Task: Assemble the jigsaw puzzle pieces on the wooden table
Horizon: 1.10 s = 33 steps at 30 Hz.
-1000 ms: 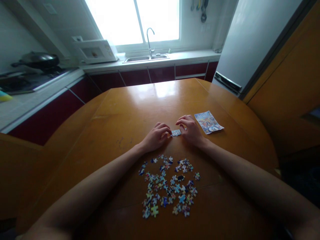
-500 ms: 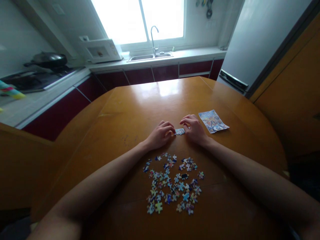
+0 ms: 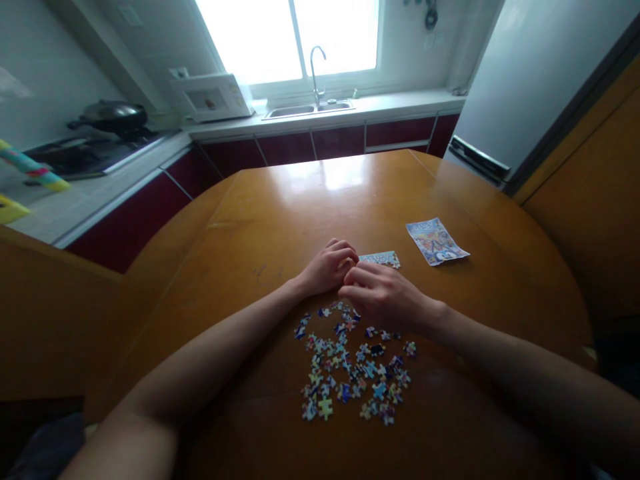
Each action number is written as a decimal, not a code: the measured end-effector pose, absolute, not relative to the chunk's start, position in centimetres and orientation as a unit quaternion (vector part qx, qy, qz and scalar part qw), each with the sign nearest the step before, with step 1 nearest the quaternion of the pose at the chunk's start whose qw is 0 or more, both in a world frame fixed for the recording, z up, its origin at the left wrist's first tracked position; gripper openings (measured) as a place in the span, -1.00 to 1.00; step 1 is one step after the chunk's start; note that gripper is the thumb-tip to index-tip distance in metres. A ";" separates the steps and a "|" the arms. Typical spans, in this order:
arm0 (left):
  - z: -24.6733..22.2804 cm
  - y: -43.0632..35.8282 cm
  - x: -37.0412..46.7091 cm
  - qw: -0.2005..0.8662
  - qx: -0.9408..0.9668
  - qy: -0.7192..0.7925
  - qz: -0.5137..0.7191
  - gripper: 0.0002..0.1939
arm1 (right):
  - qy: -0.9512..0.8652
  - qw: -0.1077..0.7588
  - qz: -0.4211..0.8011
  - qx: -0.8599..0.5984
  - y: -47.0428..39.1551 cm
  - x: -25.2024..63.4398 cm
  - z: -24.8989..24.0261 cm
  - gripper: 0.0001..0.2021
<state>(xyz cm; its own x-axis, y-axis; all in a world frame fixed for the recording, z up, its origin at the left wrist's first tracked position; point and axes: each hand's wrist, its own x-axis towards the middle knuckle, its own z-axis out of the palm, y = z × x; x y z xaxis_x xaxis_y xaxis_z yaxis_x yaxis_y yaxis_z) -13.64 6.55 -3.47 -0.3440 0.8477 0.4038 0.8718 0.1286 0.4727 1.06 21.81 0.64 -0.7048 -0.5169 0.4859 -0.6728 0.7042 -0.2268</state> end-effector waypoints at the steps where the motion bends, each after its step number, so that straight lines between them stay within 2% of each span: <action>1: -3.5 6.5 -13.6 0.018 -0.571 -0.751 -0.332 -0.83 | -0.895 0.184 0.186 0.363 21.3 1.6 0.8 -0.82; 6: -3.4 6.5 -13.5 0.016 -0.571 -0.753 -0.327 -0.80 | -0.876 0.151 0.152 0.431 20.0 2.7 0.7 -0.84; 15: -4.0 6.5 -13.7 0.029 -0.577 -0.743 -0.338 -0.81 | -0.870 0.184 0.172 0.423 19.4 1.9 -1.5 -0.88; 33: -3.7 6.5 -13.7 0.028 -0.584 -0.738 -0.339 -0.81 | -0.883 0.109 0.154 0.431 15.6 3.7 -1.5 -0.86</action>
